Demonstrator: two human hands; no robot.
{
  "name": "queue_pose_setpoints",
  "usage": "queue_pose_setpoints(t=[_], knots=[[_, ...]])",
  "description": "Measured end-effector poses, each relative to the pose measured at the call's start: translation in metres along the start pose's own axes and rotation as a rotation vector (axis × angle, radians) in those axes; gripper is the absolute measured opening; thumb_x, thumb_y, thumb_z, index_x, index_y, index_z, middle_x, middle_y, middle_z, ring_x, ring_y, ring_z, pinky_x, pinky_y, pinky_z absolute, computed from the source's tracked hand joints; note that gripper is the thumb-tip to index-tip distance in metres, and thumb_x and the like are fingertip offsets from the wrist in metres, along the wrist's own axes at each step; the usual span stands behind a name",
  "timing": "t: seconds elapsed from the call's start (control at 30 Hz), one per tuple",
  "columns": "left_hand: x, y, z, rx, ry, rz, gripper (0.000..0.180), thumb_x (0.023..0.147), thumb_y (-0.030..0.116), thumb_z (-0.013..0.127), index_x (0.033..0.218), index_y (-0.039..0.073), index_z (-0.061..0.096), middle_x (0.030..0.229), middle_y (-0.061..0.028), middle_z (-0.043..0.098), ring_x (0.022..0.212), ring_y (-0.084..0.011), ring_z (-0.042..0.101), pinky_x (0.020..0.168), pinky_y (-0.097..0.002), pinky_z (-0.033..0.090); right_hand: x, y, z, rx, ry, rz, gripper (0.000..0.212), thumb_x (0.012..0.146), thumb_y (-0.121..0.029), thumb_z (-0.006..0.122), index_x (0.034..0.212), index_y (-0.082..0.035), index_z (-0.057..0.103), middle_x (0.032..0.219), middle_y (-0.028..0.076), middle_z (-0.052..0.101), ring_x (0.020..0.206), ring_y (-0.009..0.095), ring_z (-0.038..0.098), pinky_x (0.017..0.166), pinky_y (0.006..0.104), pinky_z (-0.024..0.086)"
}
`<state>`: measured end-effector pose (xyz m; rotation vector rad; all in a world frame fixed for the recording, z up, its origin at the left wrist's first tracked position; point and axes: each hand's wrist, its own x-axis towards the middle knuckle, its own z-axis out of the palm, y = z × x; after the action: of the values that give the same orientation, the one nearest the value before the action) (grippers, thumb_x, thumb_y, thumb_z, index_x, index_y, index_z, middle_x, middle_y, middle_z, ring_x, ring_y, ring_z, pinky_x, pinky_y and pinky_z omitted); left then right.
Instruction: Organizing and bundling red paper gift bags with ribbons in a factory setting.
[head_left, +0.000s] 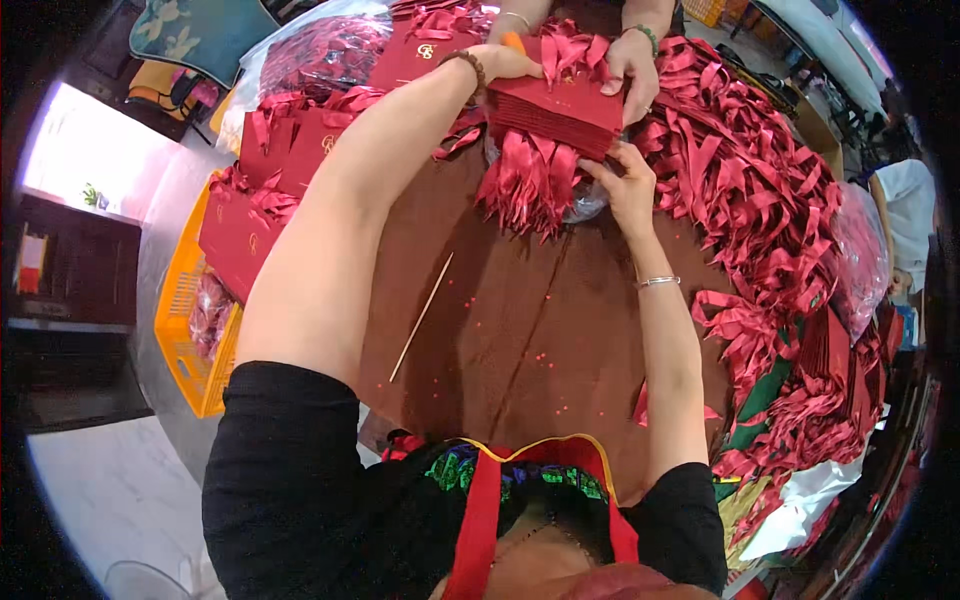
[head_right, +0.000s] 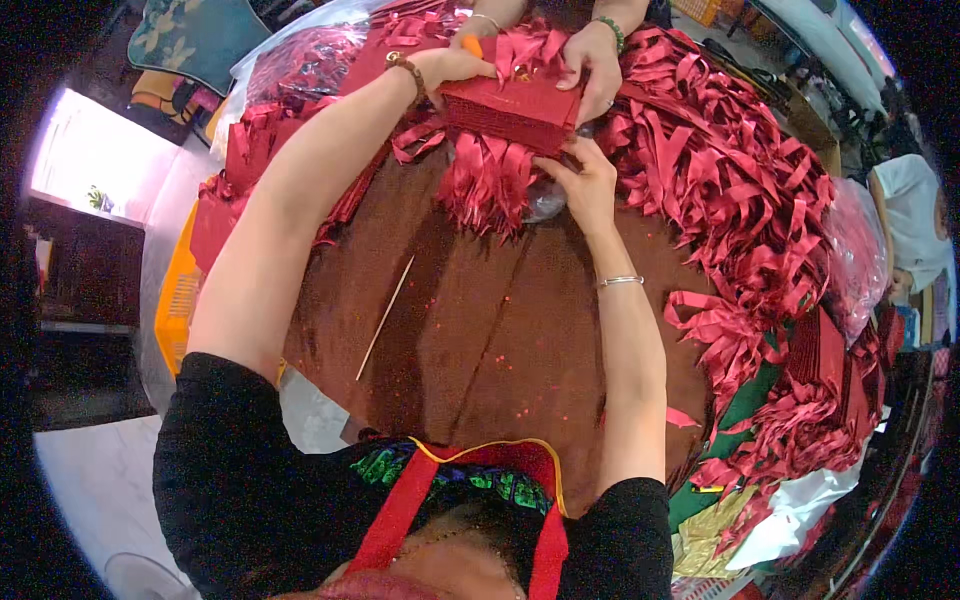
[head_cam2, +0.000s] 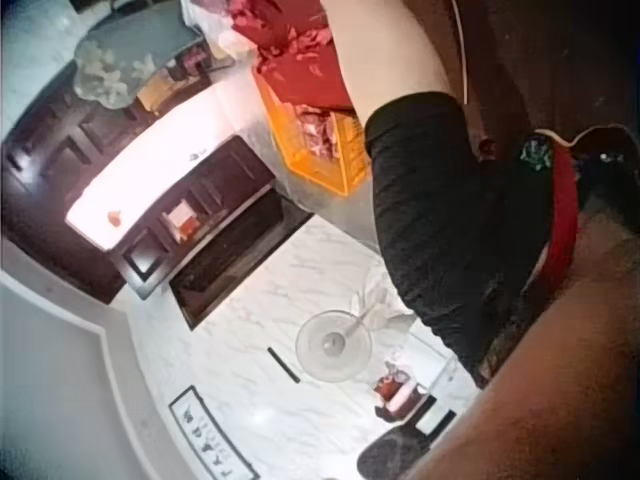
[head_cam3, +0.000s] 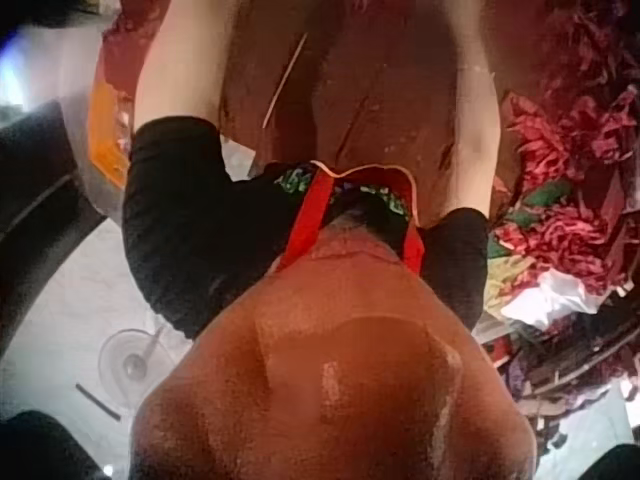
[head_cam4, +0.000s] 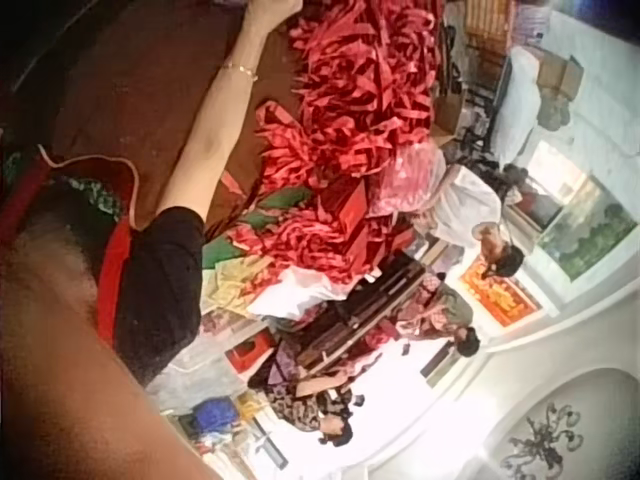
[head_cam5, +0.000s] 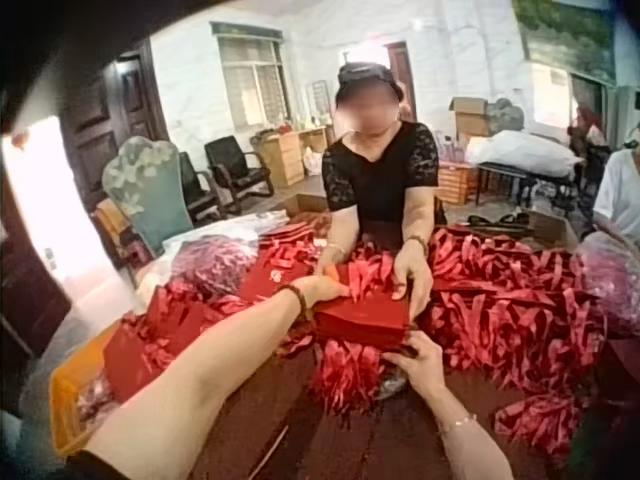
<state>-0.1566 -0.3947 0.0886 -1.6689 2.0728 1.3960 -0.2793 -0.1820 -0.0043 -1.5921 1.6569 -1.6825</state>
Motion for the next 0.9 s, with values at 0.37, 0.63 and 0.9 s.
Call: queue_pose_setpoints(t=[0.37, 0.63, 0.9], knots=[[0.045, -0.039, -0.016, -0.177, 0.051, 0.192, 0.058, 0.082, 0.037, 0.057, 0.130, 0.012, 0.037, 0.124, -0.0101, 0.050, 0.112, -0.0274, 0.048, 0.092, -0.0567, 0.033, 0.023, -0.031, 0.025, 0.764, 0.295, 0.330, 0.043, 0.090, -0.026, 0.052, 0.123, -0.003, 0.037, 0.130, 0.011, 0.033, 0.118, 0.016, 0.035, 0.097, 0.0322, 0.030], [0.003, -0.031, 0.018, -0.834, -0.178, 0.207, 0.036, 0.088, 0.025, 0.053, 0.116, 0.003, 0.049, 0.112, -0.0106, 0.058, 0.105, -0.0213, 0.055, 0.088, -0.0367, 0.044, 0.043, -0.025, 0.036, 0.678, 0.296, 0.251, 0.047, 0.097, -0.032, 0.029, 0.135, -0.004, 0.034, 0.140, 0.007, 0.032, 0.128, 0.018, 0.030, 0.107, 0.0319, 0.020], [0.008, -0.039, 0.020, -1.068, -0.134, 0.265, 0.027, 0.087, 0.024, 0.052, 0.106, 0.005, 0.055, 0.104, -0.0080, 0.061, 0.092, -0.0215, 0.060, 0.085, -0.0367, 0.047, 0.035, -0.020, 0.041, 0.278, 0.210, 0.278, 0.059, 0.096, -0.038, 0.031, 0.140, -0.002, 0.018, 0.145, 0.008, 0.022, 0.133, 0.017, 0.018, 0.108, 0.0311, 0.012]])
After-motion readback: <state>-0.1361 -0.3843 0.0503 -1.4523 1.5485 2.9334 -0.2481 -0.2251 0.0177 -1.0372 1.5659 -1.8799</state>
